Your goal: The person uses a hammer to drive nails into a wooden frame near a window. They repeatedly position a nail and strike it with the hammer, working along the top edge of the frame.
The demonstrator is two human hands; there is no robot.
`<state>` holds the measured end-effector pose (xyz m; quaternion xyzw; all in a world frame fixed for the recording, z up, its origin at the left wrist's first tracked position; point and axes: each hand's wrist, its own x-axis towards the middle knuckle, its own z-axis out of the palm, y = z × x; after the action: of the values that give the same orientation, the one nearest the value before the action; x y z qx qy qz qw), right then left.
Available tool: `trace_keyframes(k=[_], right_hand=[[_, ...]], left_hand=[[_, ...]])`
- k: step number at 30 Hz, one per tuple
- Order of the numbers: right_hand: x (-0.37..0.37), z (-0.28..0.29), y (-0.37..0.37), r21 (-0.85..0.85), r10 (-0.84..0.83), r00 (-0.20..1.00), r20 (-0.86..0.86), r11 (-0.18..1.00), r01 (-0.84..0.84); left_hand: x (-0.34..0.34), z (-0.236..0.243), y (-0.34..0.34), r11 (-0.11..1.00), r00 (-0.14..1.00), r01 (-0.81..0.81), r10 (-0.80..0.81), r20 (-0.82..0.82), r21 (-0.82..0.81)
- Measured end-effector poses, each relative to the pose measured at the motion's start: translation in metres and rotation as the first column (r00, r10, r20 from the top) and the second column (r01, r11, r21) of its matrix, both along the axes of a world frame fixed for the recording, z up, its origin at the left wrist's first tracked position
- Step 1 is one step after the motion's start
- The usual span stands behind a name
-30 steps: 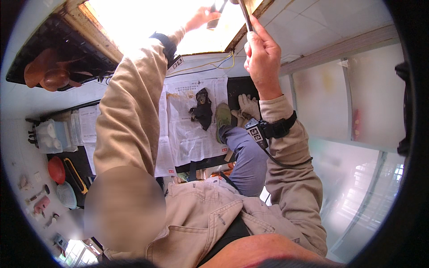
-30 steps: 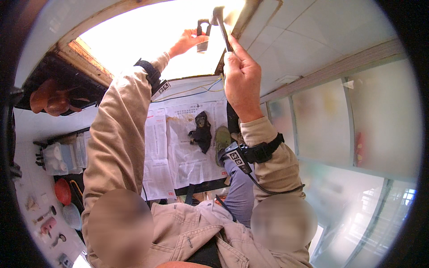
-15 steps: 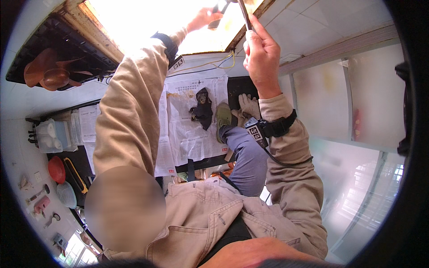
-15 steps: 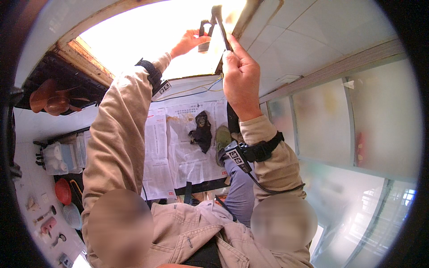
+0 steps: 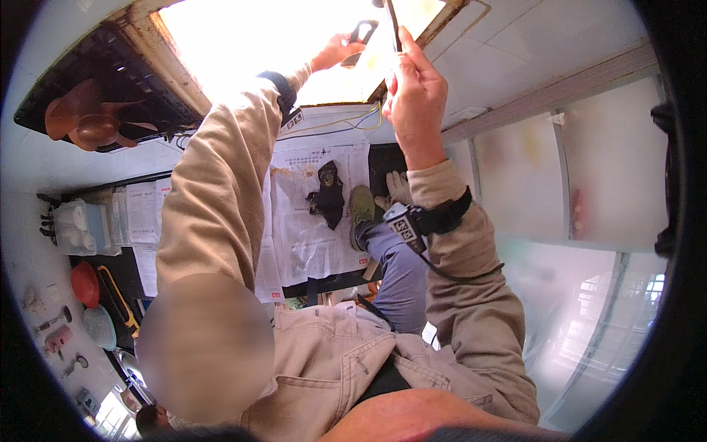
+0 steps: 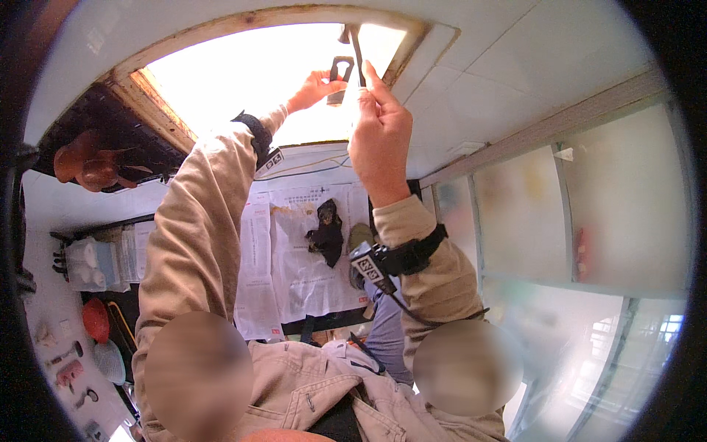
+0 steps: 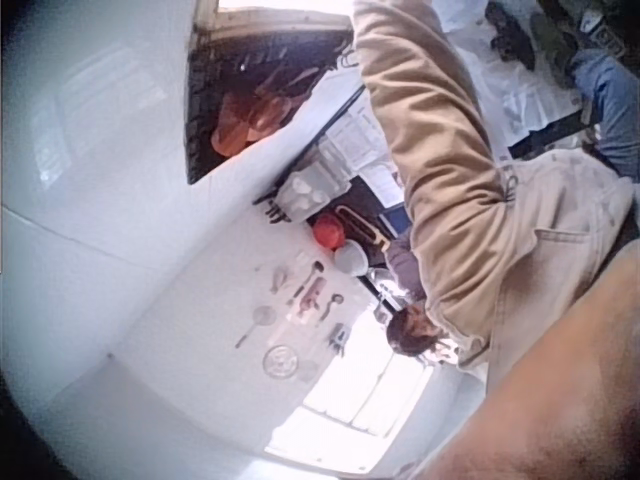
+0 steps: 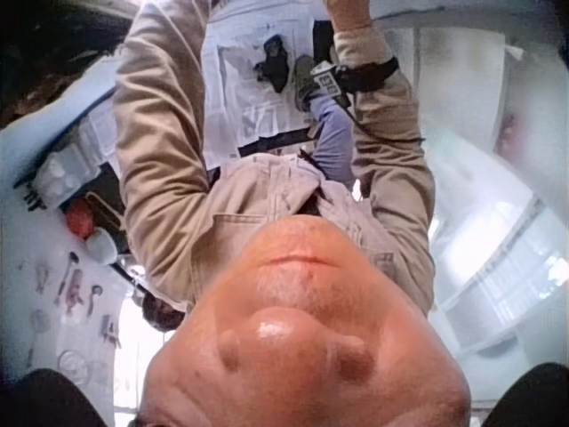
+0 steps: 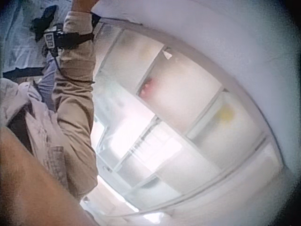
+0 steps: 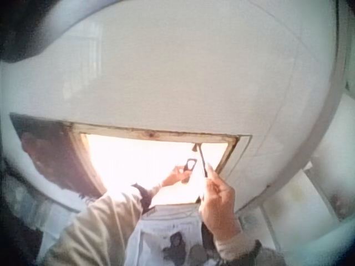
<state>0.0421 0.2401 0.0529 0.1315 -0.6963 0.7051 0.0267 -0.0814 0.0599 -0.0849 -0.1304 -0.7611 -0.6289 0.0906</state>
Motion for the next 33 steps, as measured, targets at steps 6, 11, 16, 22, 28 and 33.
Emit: trace_keyframes(k=[6,11,16,22,28,33], right_hand=[[0.006,-0.008,-0.008,-0.014,-0.053,0.999,0.010,0.998,0.053],[0.007,-0.012,-0.006,-0.008,-0.052,0.996,0.071,0.999,0.053],[0.003,-0.012,-0.018,0.116,-0.121,0.986,-0.119,0.984,0.135],[0.004,-0.008,-0.016,0.035,-0.078,0.990,-0.115,0.996,0.082],[0.004,-0.004,-0.013,-0.004,-0.101,0.995,-0.001,0.995,0.101],[0.005,-0.005,-0.022,0.006,-0.027,0.999,-0.029,1.000,0.027]], left_hand=[[0.000,-0.004,-0.001,0.994,0.999,-0.045,0.043,-0.021,-0.099],[-0.006,-0.007,-0.004,0.997,0.999,-0.026,0.024,-0.028,-0.079],[0.003,-0.005,-0.001,1.000,0.998,-0.012,0.013,0.062,-0.024],[0.004,0.004,0.000,0.999,0.998,-0.019,0.021,0.058,-0.031],[-0.006,-0.006,0.002,0.998,0.994,0.009,-0.016,0.104,0.069],[-0.006,-0.011,0.005,0.985,0.979,-0.147,0.132,-0.153,-0.091]])
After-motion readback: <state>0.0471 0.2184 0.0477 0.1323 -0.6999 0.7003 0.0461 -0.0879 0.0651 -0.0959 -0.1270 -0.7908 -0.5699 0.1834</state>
